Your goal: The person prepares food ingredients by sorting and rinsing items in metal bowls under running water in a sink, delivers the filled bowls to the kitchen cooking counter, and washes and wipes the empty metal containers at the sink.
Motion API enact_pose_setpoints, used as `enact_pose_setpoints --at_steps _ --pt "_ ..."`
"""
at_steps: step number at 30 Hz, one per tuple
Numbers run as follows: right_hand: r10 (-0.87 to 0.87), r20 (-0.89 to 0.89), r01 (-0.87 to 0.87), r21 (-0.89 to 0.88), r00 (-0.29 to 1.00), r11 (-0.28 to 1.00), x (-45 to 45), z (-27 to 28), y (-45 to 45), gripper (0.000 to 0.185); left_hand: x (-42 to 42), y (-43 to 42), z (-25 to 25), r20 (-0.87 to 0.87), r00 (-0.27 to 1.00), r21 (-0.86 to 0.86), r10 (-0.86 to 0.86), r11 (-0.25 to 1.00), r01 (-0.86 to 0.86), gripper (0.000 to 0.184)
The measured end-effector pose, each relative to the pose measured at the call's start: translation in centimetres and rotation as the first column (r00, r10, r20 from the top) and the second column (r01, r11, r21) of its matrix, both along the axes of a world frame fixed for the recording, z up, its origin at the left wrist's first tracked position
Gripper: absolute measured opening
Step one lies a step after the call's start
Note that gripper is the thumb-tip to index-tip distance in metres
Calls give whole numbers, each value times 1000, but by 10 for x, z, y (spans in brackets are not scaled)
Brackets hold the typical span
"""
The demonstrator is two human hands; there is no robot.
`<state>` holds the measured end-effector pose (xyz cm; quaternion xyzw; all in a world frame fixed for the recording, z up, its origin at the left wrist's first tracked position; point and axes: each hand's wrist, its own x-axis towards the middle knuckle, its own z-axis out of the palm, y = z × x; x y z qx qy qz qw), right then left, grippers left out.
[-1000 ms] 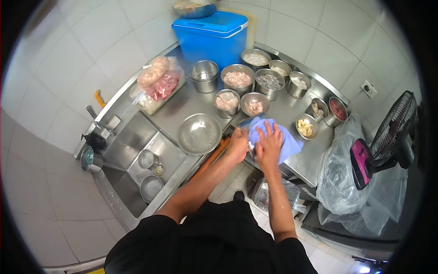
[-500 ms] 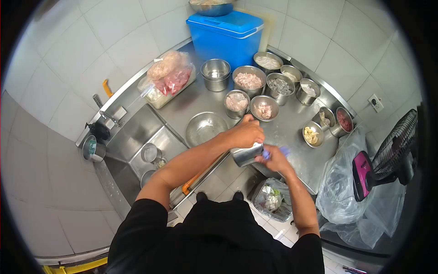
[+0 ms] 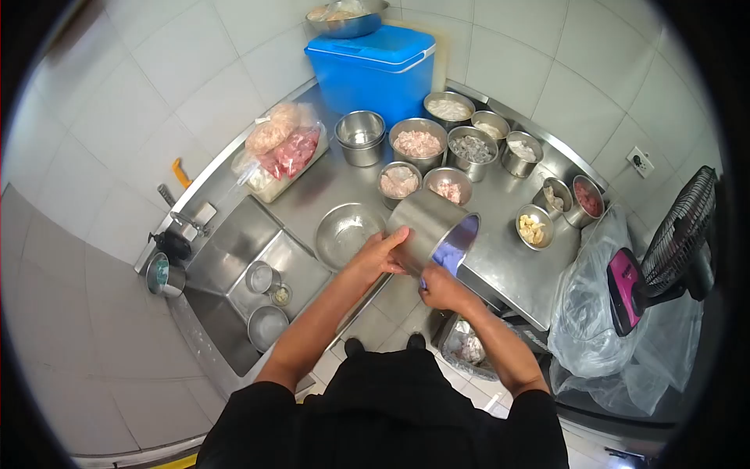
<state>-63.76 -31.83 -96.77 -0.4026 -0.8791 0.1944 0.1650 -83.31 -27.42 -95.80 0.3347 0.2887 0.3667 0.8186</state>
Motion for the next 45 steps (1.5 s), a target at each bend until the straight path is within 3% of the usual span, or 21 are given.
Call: enact_pose_setpoints --at_steps 1,2,4,5,6,8,11,13,17,18,20,22,25,29,31,33,36,38,42,44,45 --pt "7 4 -7 0 1000 1000 -3 13 -4 40 -7 0 12 -142 988 4 -67 998 69 68" --pt "-135 -495 -22 -299 858 954 -10 40 -9 38 -10 -7 13 -179 981 85 -78 992 94 70" --pt "-627 -765 -396 -626 147 672 -24 58 -12 33 9 -10 -17 -35 994 234 100 968 -89 73" --pt "-633 -760 -399 -631 147 665 -32 50 -14 33 17 -12 -37 132 959 329 252 901 -282 77" --pt "-509 -638 -46 -648 578 760 -43 32 -13 36 16 -1 -48 60 958 137 282 948 -287 84" --pt "-120 -62 121 25 991 992 -40 -21 -2 44 6 -2 -2 -76 972 44 223 974 -220 87" --pt "-217 -70 196 -226 974 954 -22 -49 14 45 16 -6 -10 -417 895 -18 160 983 -184 98" --pt "-170 -252 89 -301 953 949 -32 -50 13 41 40 -13 -40 -644 443 697 624 717 4 115" --pt "-242 -541 -60 -480 805 875 -28 -40 13 43 30 1 -24 -479 762 541 435 830 -134 110" --pt "-217 -658 -184 -484 721 856 -22 -50 29 43 34 -4 -6 -173 937 335 303 913 -233 99" --pt "-206 -764 -294 -461 611 837 -13 -47 51 42 44 -10 -2 -121 936 363 331 892 -268 94" --pt "-201 -233 278 373 951 885 -10 -36 59 44 53 -11 -5 -127 889 486 440 809 -331 85" --pt "-551 -136 537 501 824 679 -3 -28 63 45 63 -6 -11 -243 711 778 660 570 -263 86" --pt "-511 -132 505 -76 849 860 14 -43 47 41 91 -14 -11 -317 629 907 710 420 -17 83" --pt "-426 -262 456 66 866 887 28 -95 60 41 106 -12 -38 -277 666 907 693 418 -57 80" --pt "-546 -504 182 -601 669 778 47 -92 62 41 119 -4 -68 -253 782 565 570 743 -359 81" --pt "-689 -594 -1 -758 414 653 109 -31 13 34 130 8 -63 -190 927 111 323 945 -307 72" --pt "-601 -677 260 -545 425 797 169 -30 -15 32 135 20 -71 -215 972 -161 89 979 -126 73" --pt "-852 -461 727 -493 248 478 243 5 -37 37 169 48 -78 -181 983 -406 33 908 -105 87" --pt "-915 -5 884 263 402 387 265 -39 -25 41 191 59 -79 -241 968 -342 66 928 -149 97" --pt "-913 -11 881 266 408 391 260 -49 -18 41 193 70 -79 -240 968 -337 74 929 -154 97"
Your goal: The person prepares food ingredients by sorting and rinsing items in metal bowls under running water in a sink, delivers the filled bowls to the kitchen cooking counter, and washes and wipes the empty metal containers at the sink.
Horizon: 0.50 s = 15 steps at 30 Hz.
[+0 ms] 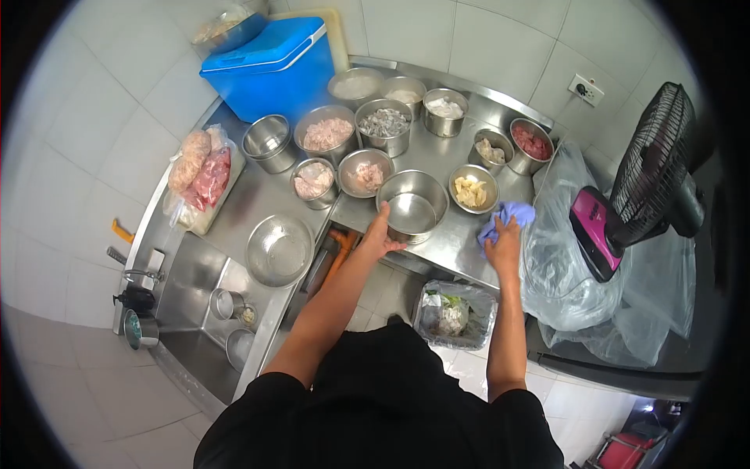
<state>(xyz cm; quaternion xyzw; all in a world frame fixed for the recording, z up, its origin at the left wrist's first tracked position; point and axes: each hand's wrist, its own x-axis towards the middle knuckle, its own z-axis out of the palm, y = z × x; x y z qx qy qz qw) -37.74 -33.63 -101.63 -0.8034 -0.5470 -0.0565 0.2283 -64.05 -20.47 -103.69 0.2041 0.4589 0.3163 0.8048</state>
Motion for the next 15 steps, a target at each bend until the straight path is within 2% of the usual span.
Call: enact_pose_setpoints --at_steps 2,3,5,6,7,8,10,11,12,13,14,15 --pt "109 -196 -63 225 975 972 -22 -12 5 44 0 18 -2 -313 937 -128 -157 984 122 86" --pt "140 -281 -79 219 949 973 -33 -15 5 43 -10 27 -2 -427 894 -19 -134 990 139 80" --pt "212 -379 -123 245 901 962 -61 -12 12 39 -57 80 -25 -437 894 346 98 936 66 68" --pt "255 -397 -155 268 882 951 -77 -5 16 37 -76 107 -9 -409 864 409 293 906 -113 56" --pt "267 -395 -165 274 879 948 -91 -1 25 37 -98 129 24 -515 753 536 410 839 -90 49" --pt "362 -431 -230 328 827 916 -105 4 35 36 -125 185 -21 -375 578 658 724 648 -384 45" --pt "483 -487 -311 393 728 865 -137 24 64 32 -186 265 -48 -593 380 710 710 683 -170 41" --pt "542 -498 -368 408 677 835 -155 39 86 34 -187 271 -31 -593 388 706 706 687 -171 41" --pt "592 -512 -423 416 623 805 -172 49 111 37 -186 267 4 -739 461 546 491 838 -18 42" --pt "582 -571 -455 366 579 812 -191 53 138 41 -183 268 21 -834 496 357 242 922 150 43" --pt "577 -615 -489 330 538 807 -206 57 176 45 -175 284 17 -822 515 367 244 918 149 43" --pt "598 -586 -529 312 546 789 -218 45 221 51 -169 295 4 -784 599 301 164 944 136 44"
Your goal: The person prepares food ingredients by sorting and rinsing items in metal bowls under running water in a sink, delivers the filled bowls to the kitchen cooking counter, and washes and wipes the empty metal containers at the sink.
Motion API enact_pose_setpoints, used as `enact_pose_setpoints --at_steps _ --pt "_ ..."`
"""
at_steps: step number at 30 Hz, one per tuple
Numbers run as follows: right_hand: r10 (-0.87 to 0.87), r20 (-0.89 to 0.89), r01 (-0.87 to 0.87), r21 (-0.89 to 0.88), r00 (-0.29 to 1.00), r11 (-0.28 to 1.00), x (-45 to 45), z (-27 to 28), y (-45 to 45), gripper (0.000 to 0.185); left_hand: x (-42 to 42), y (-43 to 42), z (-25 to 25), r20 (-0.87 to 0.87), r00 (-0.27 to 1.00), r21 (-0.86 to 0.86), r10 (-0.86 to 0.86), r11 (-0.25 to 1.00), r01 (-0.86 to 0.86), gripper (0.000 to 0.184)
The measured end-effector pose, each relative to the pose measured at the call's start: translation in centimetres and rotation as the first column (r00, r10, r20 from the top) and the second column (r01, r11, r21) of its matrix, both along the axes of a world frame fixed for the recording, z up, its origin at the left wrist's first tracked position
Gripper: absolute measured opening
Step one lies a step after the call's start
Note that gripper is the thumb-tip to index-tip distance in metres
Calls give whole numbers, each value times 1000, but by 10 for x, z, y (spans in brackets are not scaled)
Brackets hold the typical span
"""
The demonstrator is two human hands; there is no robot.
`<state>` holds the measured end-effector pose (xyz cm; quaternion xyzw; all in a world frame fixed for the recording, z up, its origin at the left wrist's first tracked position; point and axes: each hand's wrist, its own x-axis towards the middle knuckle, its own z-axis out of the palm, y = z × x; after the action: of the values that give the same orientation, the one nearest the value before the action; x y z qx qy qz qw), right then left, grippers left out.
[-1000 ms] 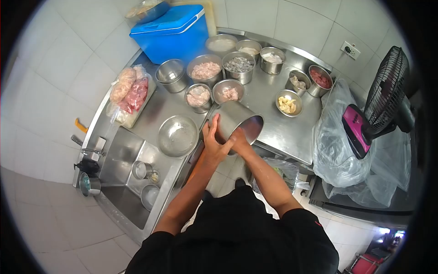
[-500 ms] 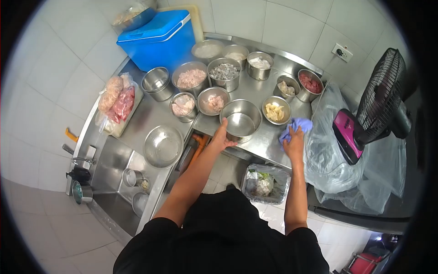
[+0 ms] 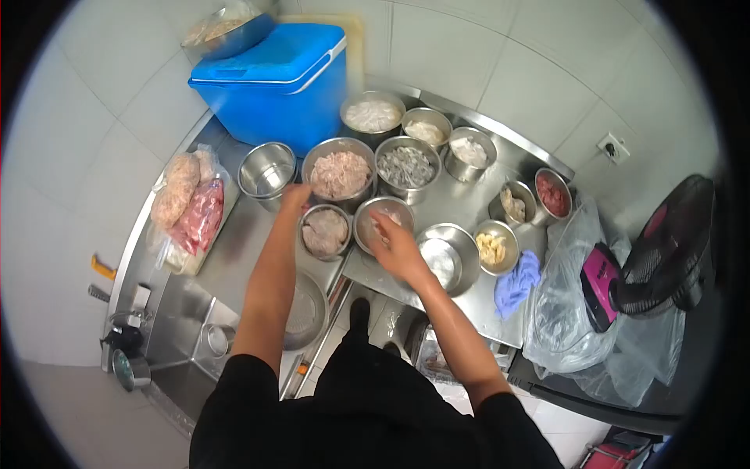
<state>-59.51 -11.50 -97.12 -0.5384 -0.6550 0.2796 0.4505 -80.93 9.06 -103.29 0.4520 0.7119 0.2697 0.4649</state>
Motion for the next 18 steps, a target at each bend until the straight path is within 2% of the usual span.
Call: enact_pose_setpoints --at_steps 1,3,4,5,6,7,8,9,10,11,12,13,14,15,18 --pt "36 41 -36 -5 999 999 -11 -20 45 57 -2 8 -20 96 995 -94 -14 995 23 44" --pt "-47 173 84 -215 984 973 -30 -33 138 56 -13 38 -91 317 945 -116 -80 986 122 43" --pt "3 307 102 -326 952 940 -30 -52 188 54 -12 40 -91 329 941 -122 -78 985 124 43" --pt "69 425 135 -431 902 892 -30 -68 227 52 -5 34 -81 308 949 -174 -60 978 118 31" --pt "74 431 139 -441 899 886 -29 -69 250 52 1 30 -69 283 958 -228 -44 967 112 20" --pt "130 378 119 -569 917 813 -28 -71 264 51 1 27 -57 285 958 -245 -43 963 116 20" --pt "177 312 94 -688 933 720 -27 -75 273 50 -1 23 -45 446 895 -298 -24 938 174 20" --pt "179 310 97 -702 934 705 -28 -78 280 50 -4 24 -43 593 805 -338 11 911 236 20" --pt "163 234 60 -724 959 688 -27 -80 285 57 -6 30 -57 656 755 -279 -11 925 256 30" --pt "141 154 22 -746 978 666 -31 -73 280 64 -5 25 -60 658 753 -303 5 917 259 30" --pt "22 201 154 -813 979 562 -33 -61 277 68 -2 20 -59 730 675 -327 106 922 209 37" --pt "17 211 164 -809 977 564 -32 -62 285 68 4 24 -49 795 576 -336 189 928 159 44" --pt "150 192 81 -834 970 546 -31 -66 292 72 5 22 -45 846 503 -279 179 951 131 47" --pt "277 160 -3 -860 948 510 -30 -73 293 77 4 20 -42 847 500 -283 180 949 138 47" --pt "315 238 33 -842 919 539 -30 -70 292 88 5 23 -38 871 439 -306 219 942 137 48"
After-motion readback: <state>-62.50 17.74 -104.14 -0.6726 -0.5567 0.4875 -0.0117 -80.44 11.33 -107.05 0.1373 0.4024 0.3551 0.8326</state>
